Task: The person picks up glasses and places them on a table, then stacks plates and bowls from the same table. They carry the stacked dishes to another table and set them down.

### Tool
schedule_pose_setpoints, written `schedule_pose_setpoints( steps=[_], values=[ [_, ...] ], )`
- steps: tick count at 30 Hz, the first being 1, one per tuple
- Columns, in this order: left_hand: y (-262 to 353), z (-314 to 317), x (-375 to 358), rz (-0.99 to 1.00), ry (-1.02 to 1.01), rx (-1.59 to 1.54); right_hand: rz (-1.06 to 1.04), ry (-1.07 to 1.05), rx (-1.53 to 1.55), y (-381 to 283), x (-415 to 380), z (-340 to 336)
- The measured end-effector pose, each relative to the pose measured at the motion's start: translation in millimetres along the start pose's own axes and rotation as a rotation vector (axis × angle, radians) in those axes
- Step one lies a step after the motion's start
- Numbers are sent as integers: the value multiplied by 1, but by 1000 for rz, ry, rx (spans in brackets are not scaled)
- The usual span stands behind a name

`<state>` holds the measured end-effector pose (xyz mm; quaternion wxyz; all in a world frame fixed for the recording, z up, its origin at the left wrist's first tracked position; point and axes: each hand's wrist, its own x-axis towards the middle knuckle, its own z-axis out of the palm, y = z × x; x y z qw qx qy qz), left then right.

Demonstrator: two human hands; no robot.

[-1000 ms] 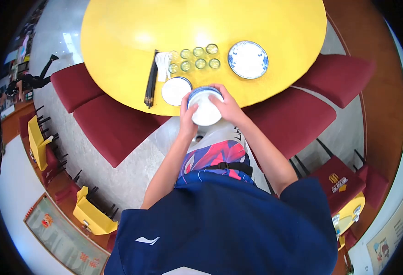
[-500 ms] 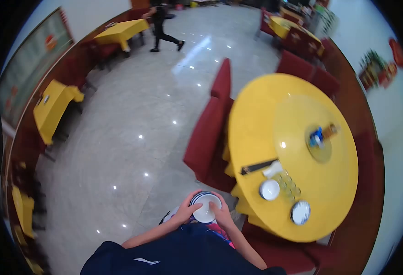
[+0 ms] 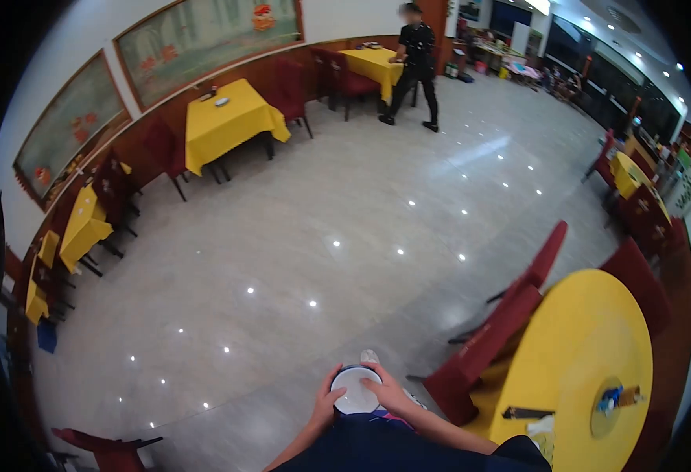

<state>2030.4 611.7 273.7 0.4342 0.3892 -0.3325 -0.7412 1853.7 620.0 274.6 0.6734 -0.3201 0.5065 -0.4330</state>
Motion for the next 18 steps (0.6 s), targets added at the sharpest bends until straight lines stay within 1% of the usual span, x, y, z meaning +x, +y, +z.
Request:
schedule_pose_setpoints(
  steps=[3,5,7,9,11,13,14,16,18],
  values=[
    [28,-11,37,-4,78,-15,106,-64,10,-19,56,7],
    [44,-16,68,-15,110,-47,110,-99,36,-29,93,10],
    [63,-19,99,-57,150,-80,119,-120,68,-54,127,13],
    [86,-22,128,-70,168,-82,60,-135,68,-76,158,15],
    [101,-21,157,-81,183,-82,61,-146,67,-93,186,16],
    [123,-19,180,-42,210,-94,74,-164,70,-108,218,16],
    [131,-23,191,-53,232,-86,92,-186,31,-114,236,17],
    [137,-30,210,-31,274,-85,140,-218,-9,-123,260,23],
    [140,-37,226,-3,292,-89,91,-282,11,-134,282,25]
  ],
)
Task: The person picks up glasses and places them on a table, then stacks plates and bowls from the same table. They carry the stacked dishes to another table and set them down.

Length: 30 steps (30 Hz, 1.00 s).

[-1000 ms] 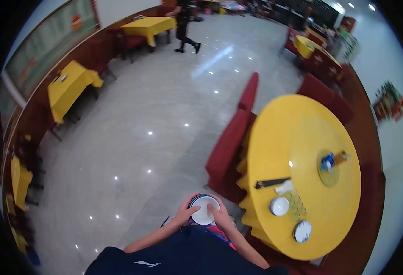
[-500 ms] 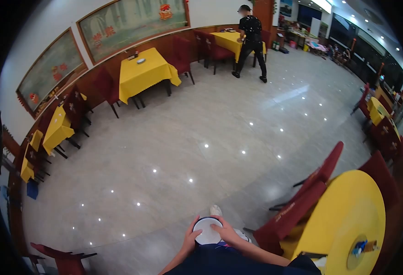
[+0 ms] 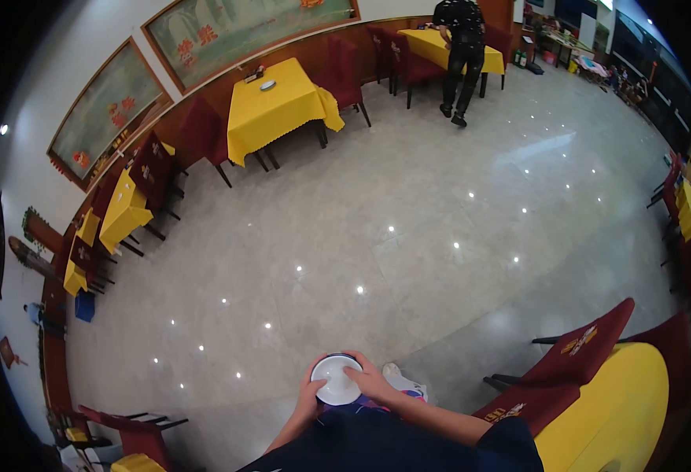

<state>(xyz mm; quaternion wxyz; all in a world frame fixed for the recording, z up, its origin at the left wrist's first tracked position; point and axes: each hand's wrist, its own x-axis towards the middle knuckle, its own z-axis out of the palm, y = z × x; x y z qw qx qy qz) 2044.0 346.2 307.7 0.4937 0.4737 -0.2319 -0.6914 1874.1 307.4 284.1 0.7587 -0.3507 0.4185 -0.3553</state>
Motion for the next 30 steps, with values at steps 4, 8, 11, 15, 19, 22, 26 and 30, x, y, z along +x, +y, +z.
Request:
schedule_pose_setpoints(
  steps=[4,8,11,15,19,22,26,30],
  values=[
    [22,-4,34,98,24,51,-56,-70,-26,-23,44,3],
    [51,-10,64,106,55,-43,-78,-89,-115,-45,87,13],
    [74,-30,97,97,66,-76,-78,-96,-162,-66,127,30],
    [113,-65,145,65,99,-149,-94,-70,-215,-68,199,56],
    [146,-114,183,77,100,-244,-24,-109,-250,-76,265,91],
    [177,-148,212,84,86,-286,9,-117,-334,-99,306,125],
    [211,-184,247,81,92,-284,72,-66,-357,-105,358,156],
    [241,-198,285,38,90,-303,45,-43,-306,-95,403,157]
  ],
)
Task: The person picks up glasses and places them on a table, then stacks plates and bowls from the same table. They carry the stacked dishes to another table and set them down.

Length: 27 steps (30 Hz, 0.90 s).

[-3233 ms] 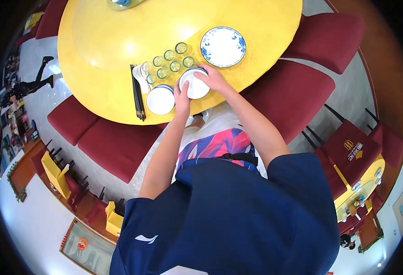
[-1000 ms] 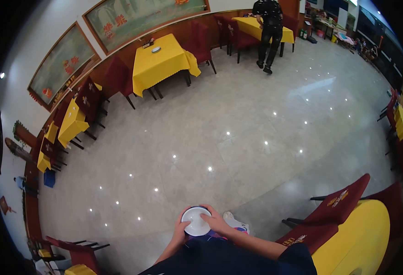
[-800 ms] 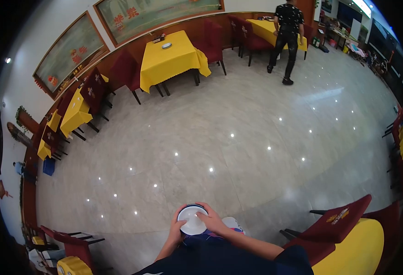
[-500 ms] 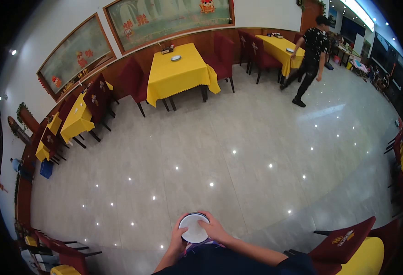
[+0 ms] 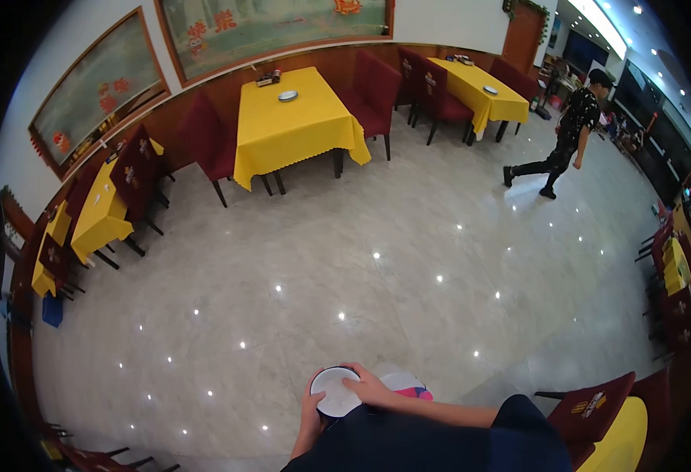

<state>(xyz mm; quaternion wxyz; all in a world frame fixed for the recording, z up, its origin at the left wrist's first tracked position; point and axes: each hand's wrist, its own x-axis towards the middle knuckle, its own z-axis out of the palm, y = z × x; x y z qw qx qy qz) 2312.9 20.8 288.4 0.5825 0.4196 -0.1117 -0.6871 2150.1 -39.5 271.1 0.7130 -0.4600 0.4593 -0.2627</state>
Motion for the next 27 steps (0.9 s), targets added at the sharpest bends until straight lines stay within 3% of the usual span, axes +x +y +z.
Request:
schedule_pose_setpoints(
  steps=[6,10,12,16,19,27],
  values=[
    [48,8,98,-62,-41,72,34,-2,-2,-52,85,-16],
    [87,32,182,-120,-22,150,22,74,145,-70,164,-41],
    [101,38,234,-78,-113,189,19,75,239,-83,206,-58],
    [159,88,321,-196,-84,268,35,104,280,-131,283,-87],
    [188,122,371,-137,-119,332,-110,146,238,-174,326,-112],
    [235,163,484,-99,-100,366,-124,148,170,-239,432,-156]
  ],
)
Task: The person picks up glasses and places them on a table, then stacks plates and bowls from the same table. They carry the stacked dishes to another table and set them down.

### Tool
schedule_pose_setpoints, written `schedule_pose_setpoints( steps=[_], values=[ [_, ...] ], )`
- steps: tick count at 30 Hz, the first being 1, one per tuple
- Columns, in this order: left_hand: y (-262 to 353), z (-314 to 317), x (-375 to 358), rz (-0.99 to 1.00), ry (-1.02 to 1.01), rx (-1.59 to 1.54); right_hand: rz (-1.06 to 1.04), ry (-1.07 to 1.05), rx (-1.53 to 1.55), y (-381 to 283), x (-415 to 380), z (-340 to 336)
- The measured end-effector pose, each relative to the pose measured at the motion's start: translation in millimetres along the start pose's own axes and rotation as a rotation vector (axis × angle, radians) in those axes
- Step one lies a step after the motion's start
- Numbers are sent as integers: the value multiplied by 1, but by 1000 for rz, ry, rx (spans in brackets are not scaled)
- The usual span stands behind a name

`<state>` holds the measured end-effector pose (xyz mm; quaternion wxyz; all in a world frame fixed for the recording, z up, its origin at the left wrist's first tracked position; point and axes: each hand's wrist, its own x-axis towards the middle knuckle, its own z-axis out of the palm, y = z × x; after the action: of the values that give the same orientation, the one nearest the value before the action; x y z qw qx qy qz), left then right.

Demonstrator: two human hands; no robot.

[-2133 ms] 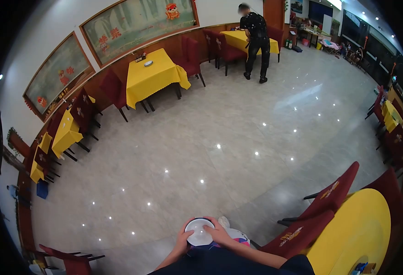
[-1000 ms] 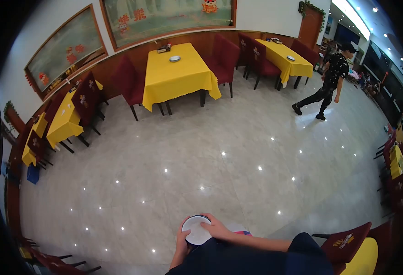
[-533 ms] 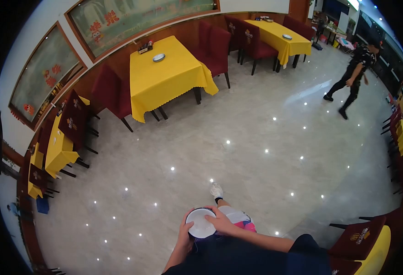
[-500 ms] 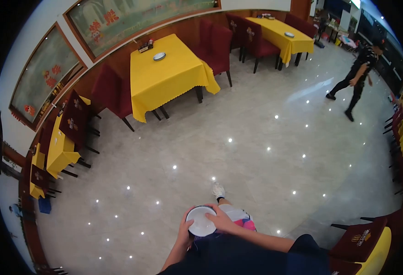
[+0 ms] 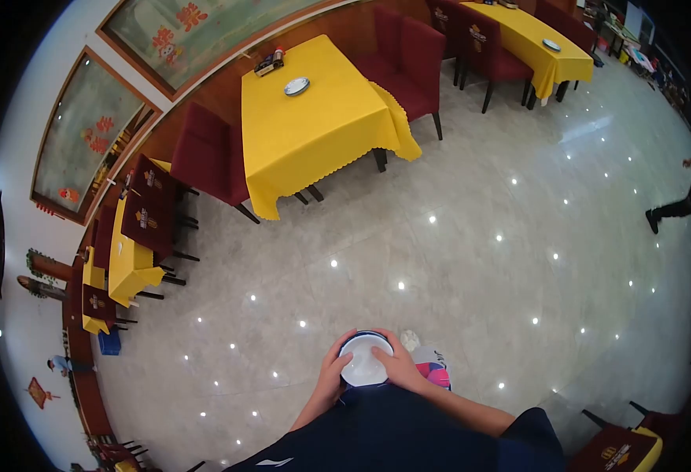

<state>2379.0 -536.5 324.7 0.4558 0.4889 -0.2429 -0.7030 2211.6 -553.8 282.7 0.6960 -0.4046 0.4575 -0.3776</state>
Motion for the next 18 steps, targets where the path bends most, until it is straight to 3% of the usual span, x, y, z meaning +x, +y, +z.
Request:
schedule_pose_setpoints(
  steps=[3,9,12,15,18],
  values=[
    [16,-7,49,-16,-24,-14,103,43,145,-14,45,-4],
    [65,-42,163,-28,-48,-134,33,73,-80,-37,172,0],
    [95,-70,232,34,-19,-204,-15,86,-340,-66,253,12],
    [169,-82,286,37,-11,-335,-71,20,-302,-99,344,29],
    [210,-109,351,186,-16,-333,-128,-51,-369,-153,421,55]
  ],
)
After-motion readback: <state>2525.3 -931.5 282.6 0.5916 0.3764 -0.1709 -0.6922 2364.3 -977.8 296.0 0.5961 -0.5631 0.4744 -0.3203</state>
